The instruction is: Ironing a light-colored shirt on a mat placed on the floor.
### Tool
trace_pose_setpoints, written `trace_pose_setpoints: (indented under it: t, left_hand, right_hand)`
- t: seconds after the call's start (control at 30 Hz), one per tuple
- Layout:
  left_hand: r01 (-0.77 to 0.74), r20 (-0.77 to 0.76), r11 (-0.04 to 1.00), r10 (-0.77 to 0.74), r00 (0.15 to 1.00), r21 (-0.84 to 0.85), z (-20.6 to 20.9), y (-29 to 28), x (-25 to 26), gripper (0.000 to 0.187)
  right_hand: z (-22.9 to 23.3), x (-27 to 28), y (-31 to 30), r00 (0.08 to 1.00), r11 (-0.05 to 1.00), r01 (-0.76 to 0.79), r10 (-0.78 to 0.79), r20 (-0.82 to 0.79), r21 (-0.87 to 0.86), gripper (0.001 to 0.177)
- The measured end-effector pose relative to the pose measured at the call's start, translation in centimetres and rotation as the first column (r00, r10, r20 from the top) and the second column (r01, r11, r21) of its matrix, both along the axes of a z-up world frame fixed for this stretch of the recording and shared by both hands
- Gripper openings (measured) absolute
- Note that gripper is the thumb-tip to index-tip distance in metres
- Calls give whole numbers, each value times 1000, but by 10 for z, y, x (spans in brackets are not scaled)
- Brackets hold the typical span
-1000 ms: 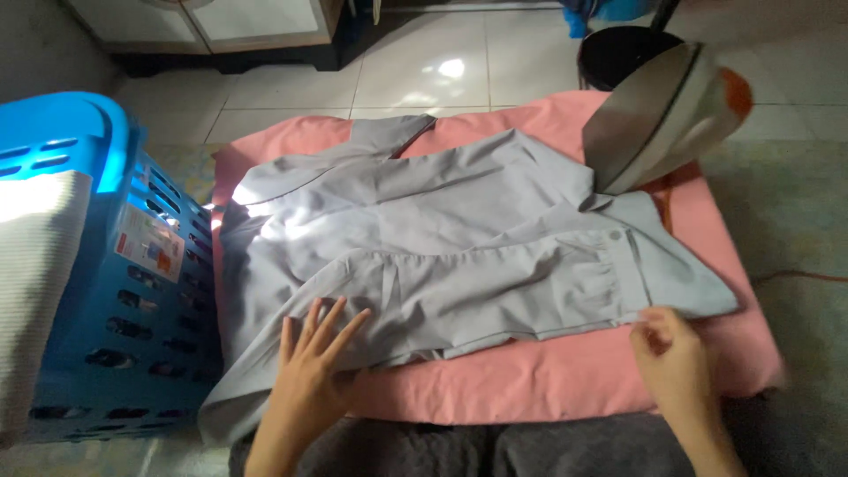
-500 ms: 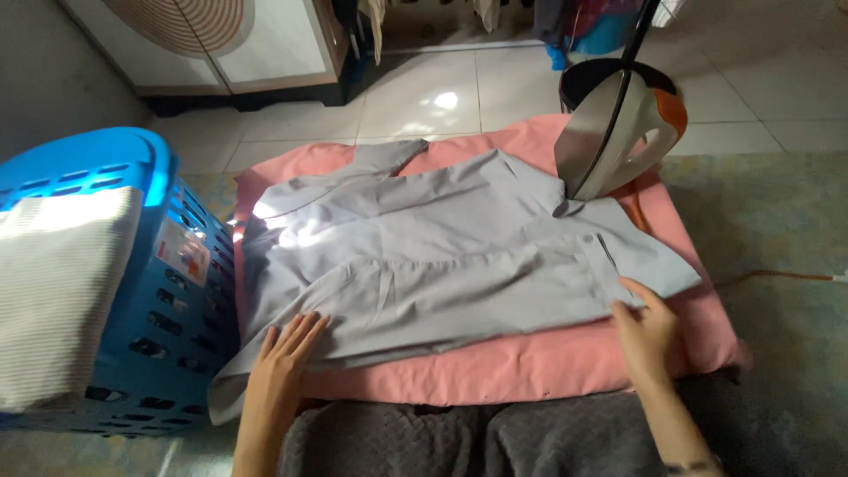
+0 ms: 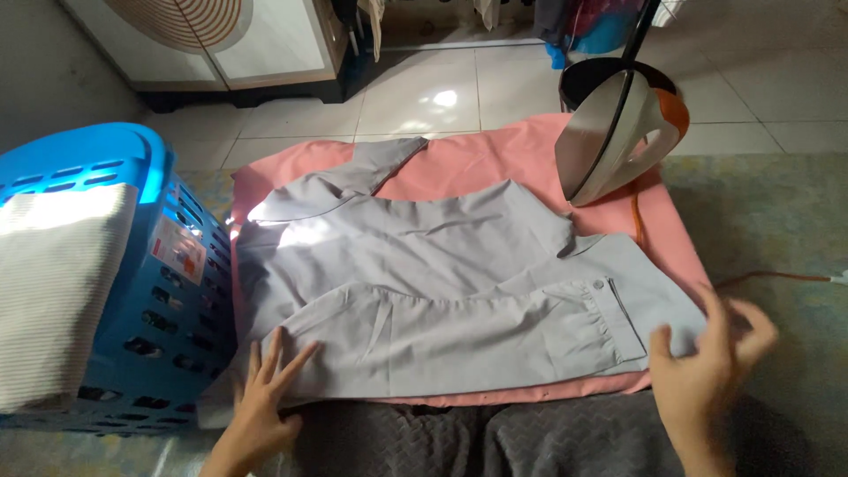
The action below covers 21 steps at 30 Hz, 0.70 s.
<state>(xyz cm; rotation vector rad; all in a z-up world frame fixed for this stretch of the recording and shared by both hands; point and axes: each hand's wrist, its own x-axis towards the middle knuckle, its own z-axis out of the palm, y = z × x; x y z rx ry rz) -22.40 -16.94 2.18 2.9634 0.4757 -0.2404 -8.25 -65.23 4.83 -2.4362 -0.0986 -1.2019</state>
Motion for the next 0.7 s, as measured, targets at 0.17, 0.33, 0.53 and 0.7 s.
trace_pose_setpoints:
  t: [0.17,0.33,0.53,0.7]
  left_hand:
    - [247,531,835,64,845,-492,-11,18,10,83]
    - [-85,498,991,126,858,-105,-58,6,43,67]
    - [-137,544,987,70,836,83,-55,-18,49,63]
    - [-125,560,987,49,827,97,-59,-17,48,62]
  right_hand:
    - [-25,96,23,895,921,-378,390,-216,96,60]
    - [-29,179,67,786,933,-217,-6,-618,-286,102]
    - [-162,334,-18,779,972,-235,192,-597,6,39]
    - [-174,348,-33,821,990,-93,134,-555,102,25]
